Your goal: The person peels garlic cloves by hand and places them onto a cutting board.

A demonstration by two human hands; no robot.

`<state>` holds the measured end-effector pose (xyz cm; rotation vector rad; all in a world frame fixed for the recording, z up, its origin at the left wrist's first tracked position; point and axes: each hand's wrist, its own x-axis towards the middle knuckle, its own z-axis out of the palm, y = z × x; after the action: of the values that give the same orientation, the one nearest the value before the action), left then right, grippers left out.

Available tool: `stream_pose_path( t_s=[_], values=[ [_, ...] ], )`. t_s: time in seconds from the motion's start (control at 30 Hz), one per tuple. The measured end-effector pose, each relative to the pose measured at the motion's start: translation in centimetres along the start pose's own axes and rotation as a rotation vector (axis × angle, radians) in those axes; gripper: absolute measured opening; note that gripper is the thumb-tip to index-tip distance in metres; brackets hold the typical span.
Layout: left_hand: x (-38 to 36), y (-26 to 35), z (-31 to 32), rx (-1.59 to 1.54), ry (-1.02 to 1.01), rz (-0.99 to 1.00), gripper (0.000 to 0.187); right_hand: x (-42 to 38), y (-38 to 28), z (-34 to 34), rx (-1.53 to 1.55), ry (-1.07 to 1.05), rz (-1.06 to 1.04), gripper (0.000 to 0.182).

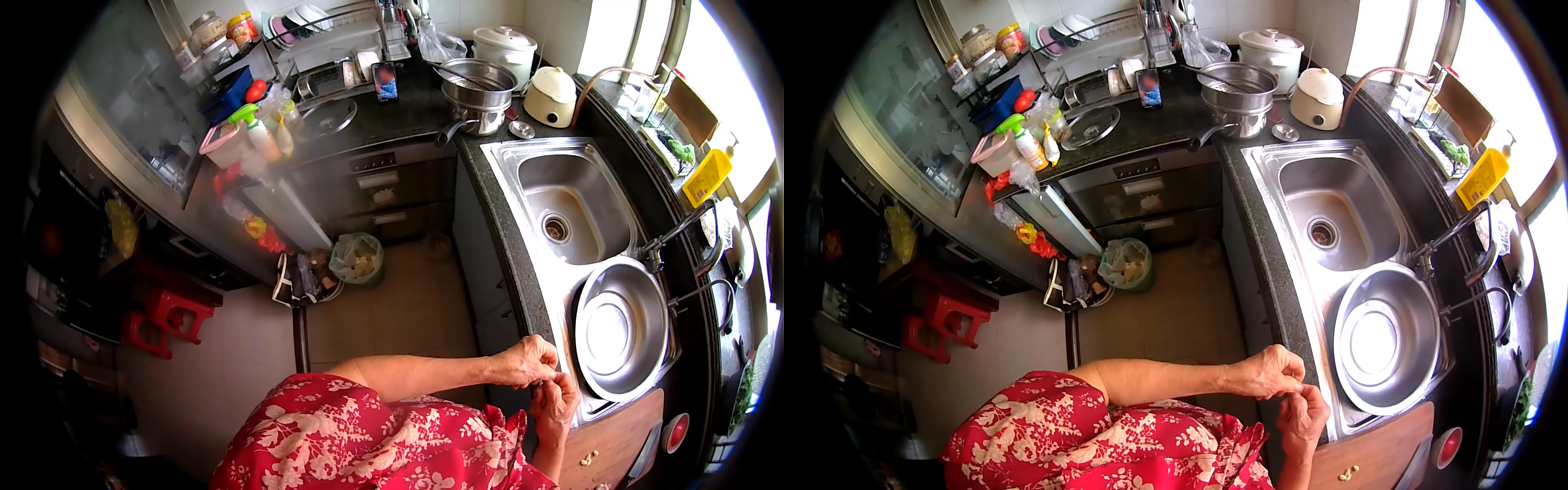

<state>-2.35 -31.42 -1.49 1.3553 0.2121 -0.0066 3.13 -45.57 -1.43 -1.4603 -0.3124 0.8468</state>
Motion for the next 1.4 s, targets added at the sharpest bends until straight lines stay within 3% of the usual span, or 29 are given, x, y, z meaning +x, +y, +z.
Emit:
stream_pose_path(
  t_s=[0.13,0.33,0.53,0.67,0.87,1.03,1.23,1.4],
  values=[
    [0.0,0.4,0.2,0.024,0.070,-0.038,0.013,0.4,0.9,-0.5,-0.343,0.041,-0.231,0.016],
    [-0.3,0.3,0.4,-0.028,0.076,-0.041,0.009,-0.1,-1.2,0.3,-0.037,-0.008,0.030,0.015],
    [-0.2,0.1,0.3,-0.074,0.074,-0.042,0.007,0.2,-0.4,-0.3,0.233,-0.047,0.133,0.015],
    [-0.3,0.3,0.2,-0.007,0.105,-0.115,0.008,0.1,-0.4,0.0,0.196,-0.028,0.115,0.015],
    [-0.3,0.5,0.1,-0.157,0.072,-0.126,0.007,0.2,-0.6,-0.1,0.148,-0.043,0.078,0.016],
    [-0.1,0.3,0.2,-0.082,0.104,-0.114,0.008,0.4,0.5,-0.2,-0.110,0.003,-0.128,0.012],
    [0.0,0.5,0.0,0.001,0.026,-0.107,0.011,0.4,0.3,-0.5,-0.229,0.001,-0.170,0.010],
    [0.2,0.2,-0.2,-0.085,-0.039,-0.102,0.015,0.4,-0.7,-0.5,-0.026,0.009,-0.043,0.011]
  ],
)
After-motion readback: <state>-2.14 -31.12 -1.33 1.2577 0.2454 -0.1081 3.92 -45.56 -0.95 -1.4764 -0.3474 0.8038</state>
